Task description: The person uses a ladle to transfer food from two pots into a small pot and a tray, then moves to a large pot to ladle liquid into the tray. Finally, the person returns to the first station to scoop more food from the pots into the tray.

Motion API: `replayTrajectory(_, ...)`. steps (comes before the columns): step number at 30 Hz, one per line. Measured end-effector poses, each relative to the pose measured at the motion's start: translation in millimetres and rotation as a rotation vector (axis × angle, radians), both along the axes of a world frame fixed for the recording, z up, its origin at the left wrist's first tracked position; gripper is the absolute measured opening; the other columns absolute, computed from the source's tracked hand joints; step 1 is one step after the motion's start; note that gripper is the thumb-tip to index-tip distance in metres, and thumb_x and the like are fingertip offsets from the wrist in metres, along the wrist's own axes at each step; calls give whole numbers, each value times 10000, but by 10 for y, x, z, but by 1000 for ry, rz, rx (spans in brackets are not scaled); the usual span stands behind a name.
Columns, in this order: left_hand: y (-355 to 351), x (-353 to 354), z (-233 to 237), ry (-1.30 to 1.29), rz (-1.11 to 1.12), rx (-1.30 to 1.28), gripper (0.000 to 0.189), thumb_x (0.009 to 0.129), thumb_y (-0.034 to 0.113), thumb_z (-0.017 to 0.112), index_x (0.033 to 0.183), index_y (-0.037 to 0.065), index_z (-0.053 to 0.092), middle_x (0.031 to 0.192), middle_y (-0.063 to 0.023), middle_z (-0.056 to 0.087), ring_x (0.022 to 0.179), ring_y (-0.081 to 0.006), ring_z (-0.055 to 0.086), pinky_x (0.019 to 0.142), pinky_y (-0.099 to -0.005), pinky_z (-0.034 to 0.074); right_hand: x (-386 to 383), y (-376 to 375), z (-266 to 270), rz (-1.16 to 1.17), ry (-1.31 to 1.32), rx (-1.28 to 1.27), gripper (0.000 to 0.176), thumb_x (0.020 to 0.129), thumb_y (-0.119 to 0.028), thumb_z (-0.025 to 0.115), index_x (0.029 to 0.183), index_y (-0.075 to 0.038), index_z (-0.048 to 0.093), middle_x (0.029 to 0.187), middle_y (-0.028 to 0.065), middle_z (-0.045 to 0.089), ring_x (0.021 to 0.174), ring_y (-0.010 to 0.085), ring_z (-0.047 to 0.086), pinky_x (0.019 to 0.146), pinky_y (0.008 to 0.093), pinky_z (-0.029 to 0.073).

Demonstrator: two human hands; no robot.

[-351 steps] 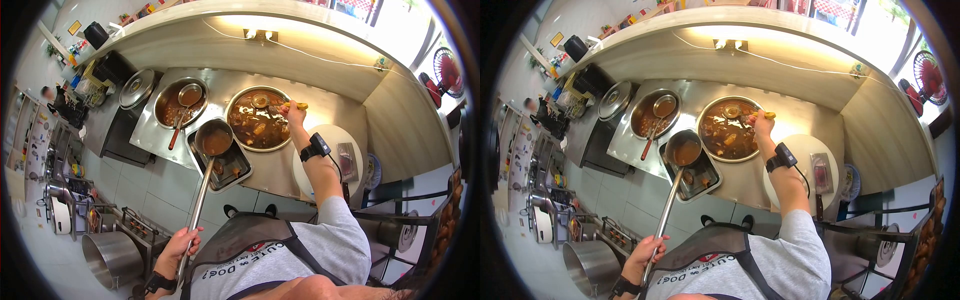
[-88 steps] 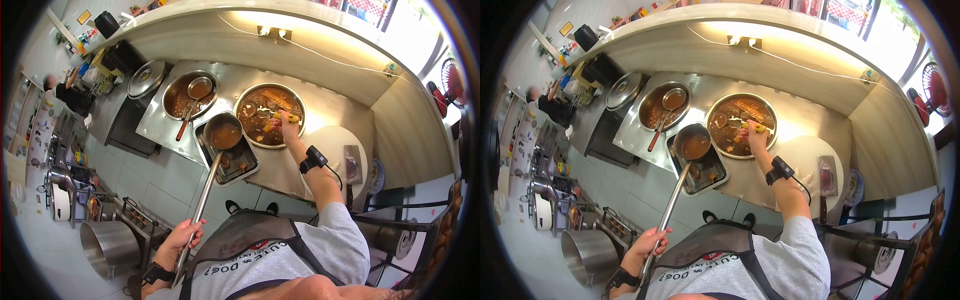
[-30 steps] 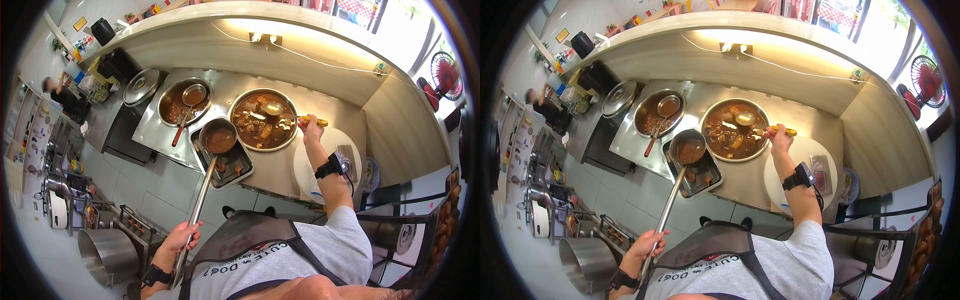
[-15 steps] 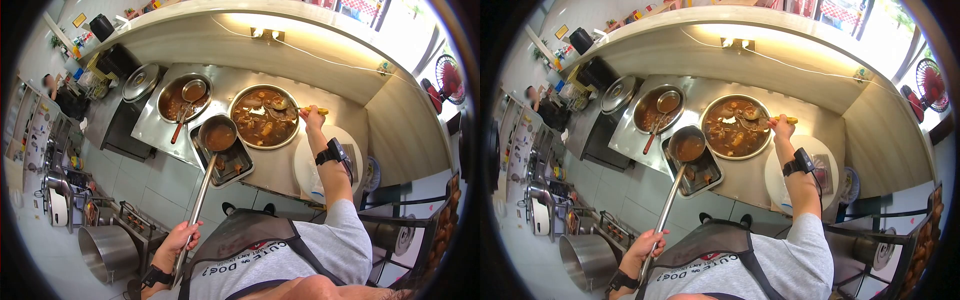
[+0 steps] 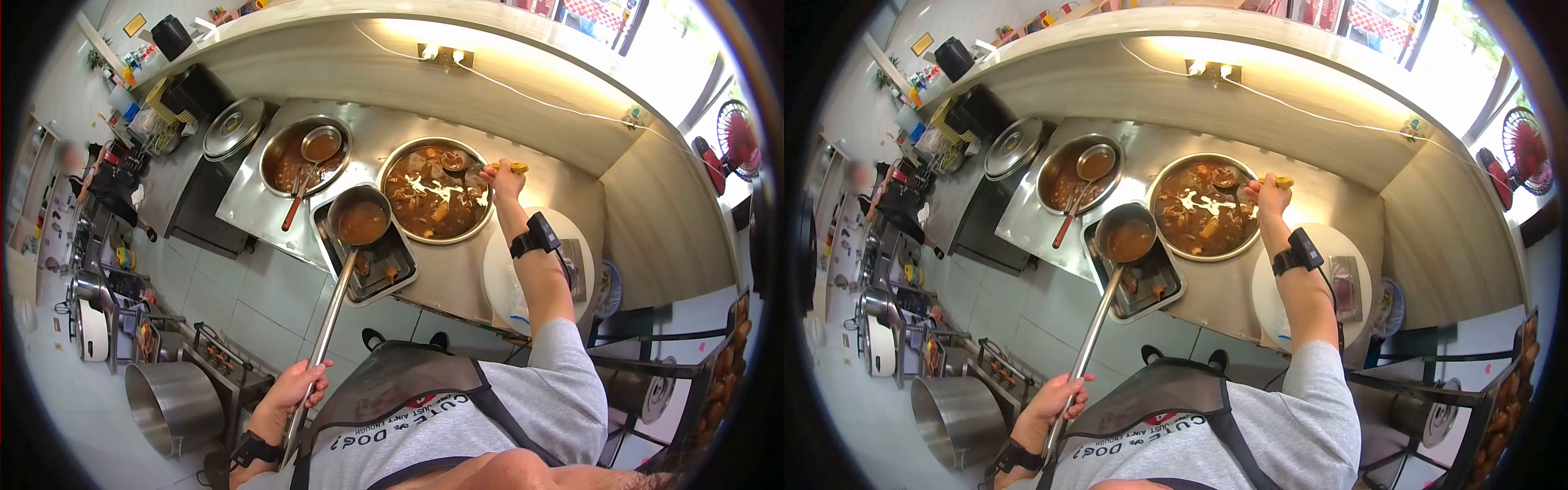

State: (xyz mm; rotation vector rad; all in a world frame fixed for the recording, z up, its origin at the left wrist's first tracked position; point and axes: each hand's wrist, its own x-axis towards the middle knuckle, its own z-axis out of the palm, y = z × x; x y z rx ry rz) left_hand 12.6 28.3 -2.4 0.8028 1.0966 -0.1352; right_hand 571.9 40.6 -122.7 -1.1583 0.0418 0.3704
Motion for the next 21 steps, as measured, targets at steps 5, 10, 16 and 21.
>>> replayTrajectory(5,-12,50,35,34,13,13,310,963,217,472,1197,15,449,654,-26,456,435,-93,404,378,-230,322,24,138,71,7,0,-33,195,843,-92,519,915,78,457,753,177,598,552,219,626,451,293,573)
replayTrajectory(10,-16,58,55,30,9,12,308,963,221,471,1196,20,452,661,-22,457,437,-89,404,380,-228,326,-10,287,84,12,13,-50,225,846,-102,508,926,101,456,712,178,603,515,223,616,445,302,571)
replayTrajectory(16,-10,32,20,22,15,3,317,964,227,471,1206,23,450,667,-21,458,440,-84,406,378,-222,331,-80,411,93,54,-22,-114,206,877,-124,504,930,75,497,686,145,601,508,208,609,447,314,571)
replayTrajectory(21,-8,27,9,17,9,7,320,964,228,470,1207,22,454,673,-26,461,446,-83,411,380,-219,335,-104,473,24,117,-32,-86,221,889,-140,495,927,78,501,690,147,604,497,205,603,452,312,567)
